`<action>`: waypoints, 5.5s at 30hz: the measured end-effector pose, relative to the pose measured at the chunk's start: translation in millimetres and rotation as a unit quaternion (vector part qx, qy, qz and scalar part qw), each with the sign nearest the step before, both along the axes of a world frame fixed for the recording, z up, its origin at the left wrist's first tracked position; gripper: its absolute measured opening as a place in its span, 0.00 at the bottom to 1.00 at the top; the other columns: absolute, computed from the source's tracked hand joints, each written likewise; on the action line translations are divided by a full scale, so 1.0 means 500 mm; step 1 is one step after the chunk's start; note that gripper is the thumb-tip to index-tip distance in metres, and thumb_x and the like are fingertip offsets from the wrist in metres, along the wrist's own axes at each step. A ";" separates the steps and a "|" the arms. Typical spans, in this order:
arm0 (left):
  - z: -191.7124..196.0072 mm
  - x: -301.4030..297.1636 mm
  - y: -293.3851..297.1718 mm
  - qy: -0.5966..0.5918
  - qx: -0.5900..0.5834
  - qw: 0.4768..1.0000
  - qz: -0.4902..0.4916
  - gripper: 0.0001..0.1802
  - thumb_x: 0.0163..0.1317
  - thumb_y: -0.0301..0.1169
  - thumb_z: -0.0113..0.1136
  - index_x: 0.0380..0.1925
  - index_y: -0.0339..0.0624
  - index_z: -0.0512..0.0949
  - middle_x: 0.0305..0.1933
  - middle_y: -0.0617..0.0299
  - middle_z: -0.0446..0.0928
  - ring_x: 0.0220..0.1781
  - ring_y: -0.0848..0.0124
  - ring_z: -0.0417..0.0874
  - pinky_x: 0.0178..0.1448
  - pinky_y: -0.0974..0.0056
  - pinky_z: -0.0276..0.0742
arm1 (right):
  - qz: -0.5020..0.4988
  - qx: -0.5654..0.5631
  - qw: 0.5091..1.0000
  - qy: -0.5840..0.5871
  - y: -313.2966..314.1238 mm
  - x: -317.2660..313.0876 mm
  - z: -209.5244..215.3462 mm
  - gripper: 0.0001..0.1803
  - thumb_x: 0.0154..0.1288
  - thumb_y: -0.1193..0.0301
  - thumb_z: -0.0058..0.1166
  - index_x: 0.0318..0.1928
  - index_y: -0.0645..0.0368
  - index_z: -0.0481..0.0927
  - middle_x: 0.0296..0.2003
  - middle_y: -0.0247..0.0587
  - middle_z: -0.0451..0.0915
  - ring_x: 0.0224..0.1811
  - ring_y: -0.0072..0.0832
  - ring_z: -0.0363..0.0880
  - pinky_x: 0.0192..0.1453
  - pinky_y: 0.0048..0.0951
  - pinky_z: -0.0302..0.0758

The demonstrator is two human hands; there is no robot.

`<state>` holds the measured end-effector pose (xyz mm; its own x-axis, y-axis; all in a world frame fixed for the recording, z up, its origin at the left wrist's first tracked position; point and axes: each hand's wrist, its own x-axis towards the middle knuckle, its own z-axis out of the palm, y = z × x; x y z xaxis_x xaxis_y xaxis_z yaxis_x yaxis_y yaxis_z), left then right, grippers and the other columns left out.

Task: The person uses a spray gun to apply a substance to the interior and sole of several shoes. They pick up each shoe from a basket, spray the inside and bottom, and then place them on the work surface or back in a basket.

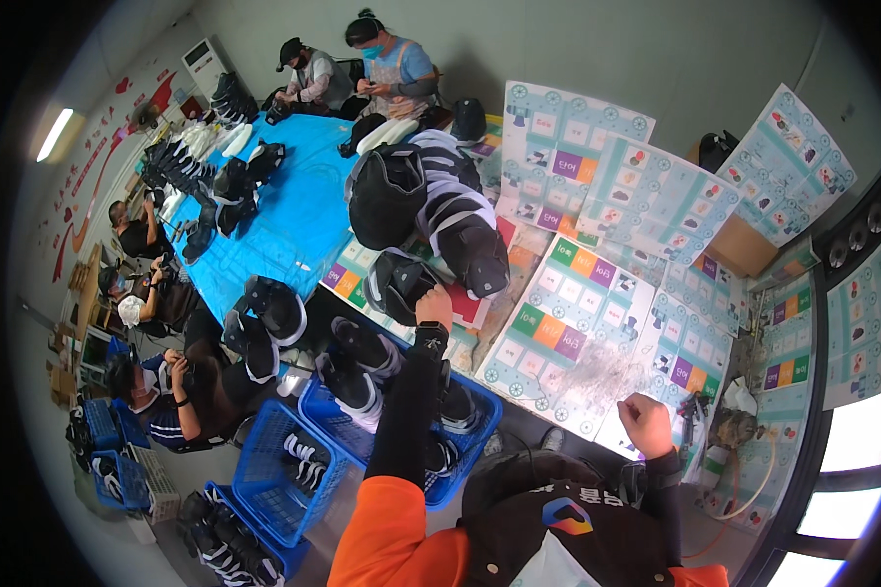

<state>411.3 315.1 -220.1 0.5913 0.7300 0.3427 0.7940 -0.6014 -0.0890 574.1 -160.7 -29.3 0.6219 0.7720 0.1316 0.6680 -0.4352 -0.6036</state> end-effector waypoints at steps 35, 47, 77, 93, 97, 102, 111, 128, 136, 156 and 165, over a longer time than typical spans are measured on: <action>0.394 -0.078 -0.344 -0.365 -0.476 0.758 -0.256 0.25 0.65 0.31 0.69 0.60 0.36 0.75 0.58 0.50 0.77 0.60 0.60 0.80 0.62 0.61 0.75 | 0.086 0.082 0.992 0.049 0.267 -0.007 0.054 0.26 0.60 0.82 0.52 0.61 0.58 0.79 0.49 0.60 0.83 0.49 0.59 0.82 0.52 0.47 0.80; 0.403 -0.111 -0.454 -0.491 -0.486 0.705 -0.161 0.11 0.63 0.24 0.69 0.45 0.34 0.87 0.50 0.55 0.86 0.51 0.69 0.86 0.58 0.67 0.77 | 0.134 0.185 0.949 0.218 0.176 0.010 0.090 0.18 0.65 0.72 0.68 0.55 0.56 0.85 0.53 0.38 0.80 0.47 0.27 0.82 0.36 0.22 0.79; 0.408 0.046 -0.427 -0.318 -0.707 0.589 -0.231 0.11 0.77 0.32 0.55 0.41 0.34 0.77 0.36 0.68 0.75 0.40 0.79 0.71 0.47 0.72 0.68 | 0.154 0.048 0.979 -0.127 0.119 -0.040 0.217 0.33 0.52 0.66 0.72 0.62 0.47 0.80 0.59 0.39 0.79 0.63 0.41 0.77 0.65 0.40 0.77; 0.149 0.271 -0.669 -0.362 -0.902 0.084 -0.221 0.23 0.74 0.34 0.58 0.66 0.39 0.71 0.62 0.56 0.79 0.61 0.63 0.82 0.69 0.47 0.75 | -0.248 0.193 0.926 0.210 -0.172 0.200 -0.155 0.19 0.69 0.60 0.64 0.38 0.69 0.84 0.22 0.53 0.82 0.21 0.35 0.82 0.29 0.36 0.75; 0.127 0.376 -0.749 -0.454 -0.844 0.275 -0.079 0.13 0.73 0.35 0.61 0.54 0.47 0.80 0.52 0.64 0.86 0.57 0.66 0.85 0.64 0.54 0.74 | -0.282 0.139 0.898 0.308 -0.302 0.271 -0.302 0.20 0.68 0.60 0.64 0.37 0.70 0.85 0.25 0.52 0.85 0.24 0.35 0.87 0.30 0.37 0.80; -0.023 0.486 -0.809 -0.458 -0.715 0.522 0.084 0.13 0.71 0.34 0.63 0.45 0.33 0.81 0.42 0.58 0.86 0.39 0.66 0.88 0.41 0.60 0.83 | -0.269 0.114 0.740 0.606 -0.360 0.247 -0.395 0.21 0.69 0.69 0.62 0.46 0.82 0.79 0.31 0.57 0.85 0.30 0.44 0.90 0.29 0.35 0.87; -0.255 0.691 -0.739 -0.228 -0.646 0.722 0.092 0.27 0.64 0.39 0.70 0.46 0.18 0.79 0.43 0.46 0.84 0.42 0.57 0.87 0.45 0.49 0.81 | -0.080 -0.068 0.938 0.329 -0.465 0.309 -0.527 0.23 0.69 0.60 0.58 0.53 0.66 0.81 0.38 0.58 0.87 0.41 0.50 0.87 0.48 0.46 0.83; -0.275 0.723 -0.668 -0.109 -0.645 0.755 -0.045 0.22 0.64 0.40 0.68 0.49 0.31 0.86 0.48 0.49 0.88 0.48 0.62 0.88 0.56 0.60 0.78 | -0.315 -0.037 0.941 0.118 -0.545 0.432 -0.443 0.22 0.54 0.73 0.57 0.52 0.64 0.78 0.44 0.52 0.77 0.52 0.52 0.77 0.53 0.45 0.80; -0.291 0.738 -0.665 -0.009 -0.594 0.799 -0.094 0.22 0.63 0.40 0.68 0.48 0.31 0.87 0.46 0.49 0.88 0.47 0.62 0.88 0.55 0.60 0.79 | -0.163 0.016 0.943 0.289 -0.498 0.416 -0.359 0.12 0.65 0.68 0.50 0.38 0.61 0.83 0.30 0.65 0.80 0.36 0.63 0.81 0.43 0.57 0.76; -0.256 0.720 -0.702 -0.106 -0.619 0.776 -0.056 0.20 0.60 0.35 0.70 0.46 0.31 0.87 0.44 0.50 0.88 0.44 0.63 0.87 0.53 0.61 0.79 | -0.128 0.028 0.956 0.261 -0.501 0.384 -0.351 0.10 0.63 0.69 0.49 0.35 0.60 0.82 0.26 0.63 0.80 0.33 0.62 0.81 0.43 0.57 0.78; -0.206 0.716 -0.741 -0.143 -0.646 0.750 0.000 0.20 0.66 0.36 0.62 0.50 0.29 0.85 0.47 0.51 0.88 0.47 0.63 0.88 0.54 0.61 0.78 | -0.139 0.017 0.953 0.270 -0.484 0.378 -0.327 0.12 0.66 0.69 0.46 0.39 0.60 0.81 0.29 0.65 0.81 0.34 0.64 0.81 0.43 0.58 0.77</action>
<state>769.1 -55.3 -323.4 0.6280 0.5630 -0.5372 0.6693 -0.0387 0.7420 763.2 -402.5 -192.7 0.7850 0.5694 -0.2441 0.1181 -0.5244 -0.8433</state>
